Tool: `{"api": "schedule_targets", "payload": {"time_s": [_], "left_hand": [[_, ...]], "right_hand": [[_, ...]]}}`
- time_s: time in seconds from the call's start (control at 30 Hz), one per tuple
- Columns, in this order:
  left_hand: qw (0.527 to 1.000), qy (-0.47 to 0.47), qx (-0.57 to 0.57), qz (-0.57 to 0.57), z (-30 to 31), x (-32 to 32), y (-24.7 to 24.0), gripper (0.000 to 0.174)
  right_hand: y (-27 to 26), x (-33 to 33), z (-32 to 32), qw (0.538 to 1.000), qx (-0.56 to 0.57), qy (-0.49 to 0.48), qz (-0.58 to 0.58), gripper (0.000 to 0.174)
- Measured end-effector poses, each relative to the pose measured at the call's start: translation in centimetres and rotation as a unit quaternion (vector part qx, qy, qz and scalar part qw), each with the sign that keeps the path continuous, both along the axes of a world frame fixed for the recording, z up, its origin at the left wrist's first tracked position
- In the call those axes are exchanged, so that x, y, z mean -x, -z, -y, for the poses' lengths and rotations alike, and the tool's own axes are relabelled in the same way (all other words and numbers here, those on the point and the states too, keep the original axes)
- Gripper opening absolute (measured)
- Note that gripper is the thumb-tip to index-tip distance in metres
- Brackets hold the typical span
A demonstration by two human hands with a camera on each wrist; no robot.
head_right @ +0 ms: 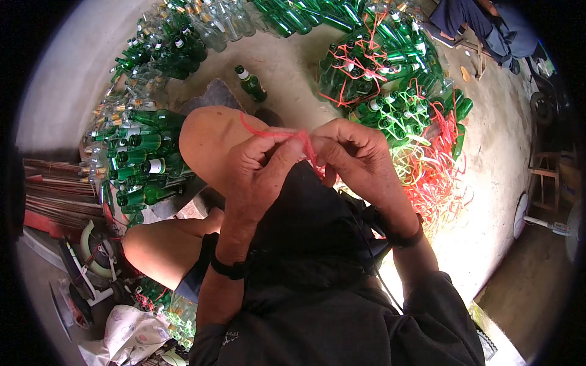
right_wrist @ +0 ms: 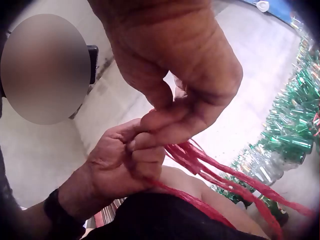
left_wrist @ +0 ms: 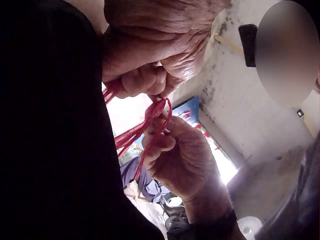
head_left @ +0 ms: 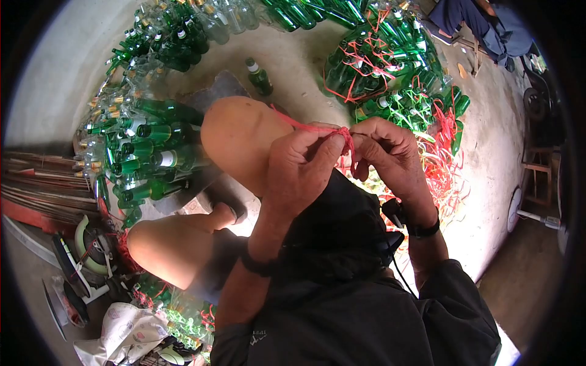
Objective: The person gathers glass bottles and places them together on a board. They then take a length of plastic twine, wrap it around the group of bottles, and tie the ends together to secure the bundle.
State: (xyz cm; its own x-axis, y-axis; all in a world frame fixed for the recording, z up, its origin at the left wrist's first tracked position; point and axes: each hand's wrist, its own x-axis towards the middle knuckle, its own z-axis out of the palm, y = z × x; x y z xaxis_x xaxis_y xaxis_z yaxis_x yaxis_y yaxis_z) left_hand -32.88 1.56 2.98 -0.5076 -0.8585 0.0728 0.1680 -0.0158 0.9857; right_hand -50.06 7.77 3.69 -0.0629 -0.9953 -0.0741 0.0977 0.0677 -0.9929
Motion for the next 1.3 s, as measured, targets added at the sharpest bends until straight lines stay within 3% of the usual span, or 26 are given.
{"api": "schedule_targets", "payload": {"time_s": [0.3,0.37,0.5,0.8,0.93,1.03,1.1,1.3], "left_hand": [[1.0,0.015,-0.021,0.014,0.2,-0.5,-0.8,0.015],[0.999,0.022,-0.019,0.014,0.2,-0.4,-0.6,0.015],[1.0,0.012,-0.017,0.009,0.3,-0.5,-0.3,0.014],[0.998,0.02,-0.017,0.055,0.0,-0.6,-1.2,0.013],[0.998,0.0,-0.008,0.065,-1.0,-0.7,-1.7,0.012],[0.998,-0.017,-0.008,0.062,-1.1,-0.4,-1.2,0.011],[0.999,-0.014,-0.003,0.052,-1.2,-0.3,-0.8,0.01],[0.999,-0.01,-0.003,0.034,-1.0,-0.1,-0.3,0.012]], "right_hand": [[-0.3,-0.7,0.7,0.999,0.034,0.022,-0.007,0.017],[0.3,-0.3,0.8,0.998,0.045,-0.032,0.028,0.017],[0.5,-0.3,1.0,0.998,0.053,-0.036,0.03,0.014],[-0.4,0.0,0.7,0.992,0.095,0.06,-0.05,0.004],[-0.6,-0.4,-0.1,0.993,0.091,0.056,-0.049,0.002],[-0.8,-0.6,0.0,0.986,0.119,0.08,-0.082,0.001],[-1.4,-0.3,0.0,0.964,0.155,0.075,-0.203,0.004],[-2.5,-0.7,-0.6,0.944,0.164,0.092,-0.269,0.007]]}}
